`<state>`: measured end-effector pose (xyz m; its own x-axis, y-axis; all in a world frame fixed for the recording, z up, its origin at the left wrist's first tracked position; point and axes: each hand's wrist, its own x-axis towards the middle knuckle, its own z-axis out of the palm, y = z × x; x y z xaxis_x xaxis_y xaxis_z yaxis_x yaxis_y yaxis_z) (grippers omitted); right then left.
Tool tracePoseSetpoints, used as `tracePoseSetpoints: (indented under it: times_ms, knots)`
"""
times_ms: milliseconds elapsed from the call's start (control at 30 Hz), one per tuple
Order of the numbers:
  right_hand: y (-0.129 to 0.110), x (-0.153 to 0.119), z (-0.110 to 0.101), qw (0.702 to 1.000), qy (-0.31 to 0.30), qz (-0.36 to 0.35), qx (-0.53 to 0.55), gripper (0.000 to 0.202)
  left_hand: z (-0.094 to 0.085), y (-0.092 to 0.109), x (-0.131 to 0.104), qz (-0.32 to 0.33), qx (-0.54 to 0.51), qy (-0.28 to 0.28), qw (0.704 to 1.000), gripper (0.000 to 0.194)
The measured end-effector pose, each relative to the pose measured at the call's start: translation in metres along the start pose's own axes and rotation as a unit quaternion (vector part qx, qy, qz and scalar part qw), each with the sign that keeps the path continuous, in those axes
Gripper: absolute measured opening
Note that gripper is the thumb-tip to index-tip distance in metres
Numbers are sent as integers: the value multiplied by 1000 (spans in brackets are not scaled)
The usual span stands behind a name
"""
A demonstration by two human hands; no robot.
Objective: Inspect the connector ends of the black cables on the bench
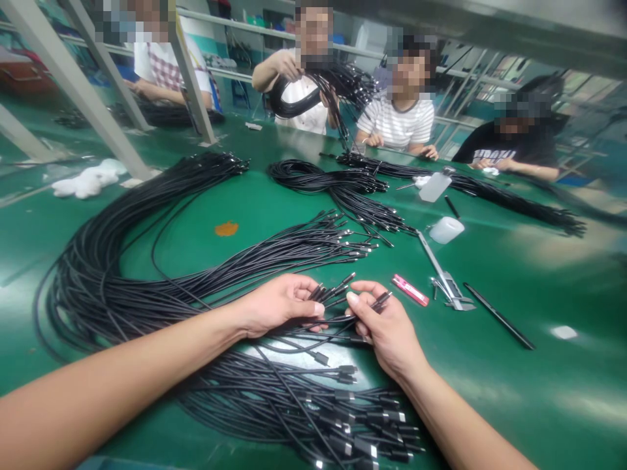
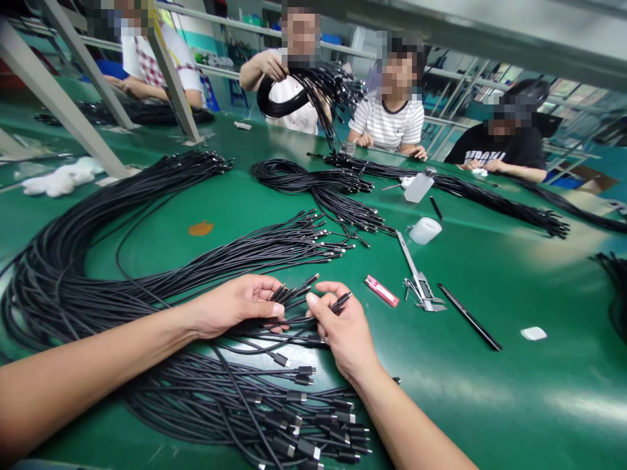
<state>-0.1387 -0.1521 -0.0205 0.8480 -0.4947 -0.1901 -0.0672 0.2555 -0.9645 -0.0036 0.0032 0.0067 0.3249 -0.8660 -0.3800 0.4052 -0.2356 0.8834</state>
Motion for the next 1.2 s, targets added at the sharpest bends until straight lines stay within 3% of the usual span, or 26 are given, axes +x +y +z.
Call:
tracePoseSetpoints:
  times_ms: [200, 433, 500, 633, 733, 800, 867, 900, 933, 967, 1000, 1067, 1133, 1200]
  knots:
    - [-5, 2, -12, 976, -68, -72, -192, 19, -6, 2, 4, 50, 12, 61, 997, 26]
    - [-31, -10, -19, 902, -259, -91, -334, 12, -7, 2, 4, 65, 21, 64, 996, 23]
    - [-39, -15, -21, 881, -332, -66, -331, 20, -6, 2, 4, 66, 29, 63, 995, 22]
    - [-54, -20, -30, 823, -473, -47, -310, 58, -5, -1, 6, 87, 75, 69, 991, 19]
    - [-61, -13, -45, 801, -529, -54, -276, 82, -4, -4, 8, 100, 91, 74, 988, 24]
    - [-61, -1, -61, 846, -459, -63, -263, 75, -4, -5, 9, 98, 86, 75, 989, 28]
    - [-54, 16, -78, 921, -243, -93, -292, 59, -4, -4, 9, 97, 80, 78, 989, 31]
    - [-48, 25, -87, 933, -92, -120, -326, 54, -4, -4, 9, 96, 79, 79, 989, 33]
    - [-40, 35, -96, 915, 36, -137, -379, 49, -4, -4, 9, 95, 78, 81, 989, 35]
    - [-33, 43, -103, 874, 126, -150, -445, 44, -4, -4, 9, 94, 77, 83, 989, 36]
    - [-25, 51, -108, 835, 160, -155, -504, 40, -3, -3, 9, 94, 76, 85, 989, 37]
    - [-13, 60, -113, 789, 148, -147, -577, 29, -3, -3, 9, 97, 74, 89, 989, 37]
    - [-7, 60, -107, 787, 113, -142, -590, 20, -3, -4, 9, 104, 69, 93, 988, 37]
    - [-9, 53, -92, 808, 94, -157, -560, 16, -3, -5, 10, 111, 61, 98, 987, 37]
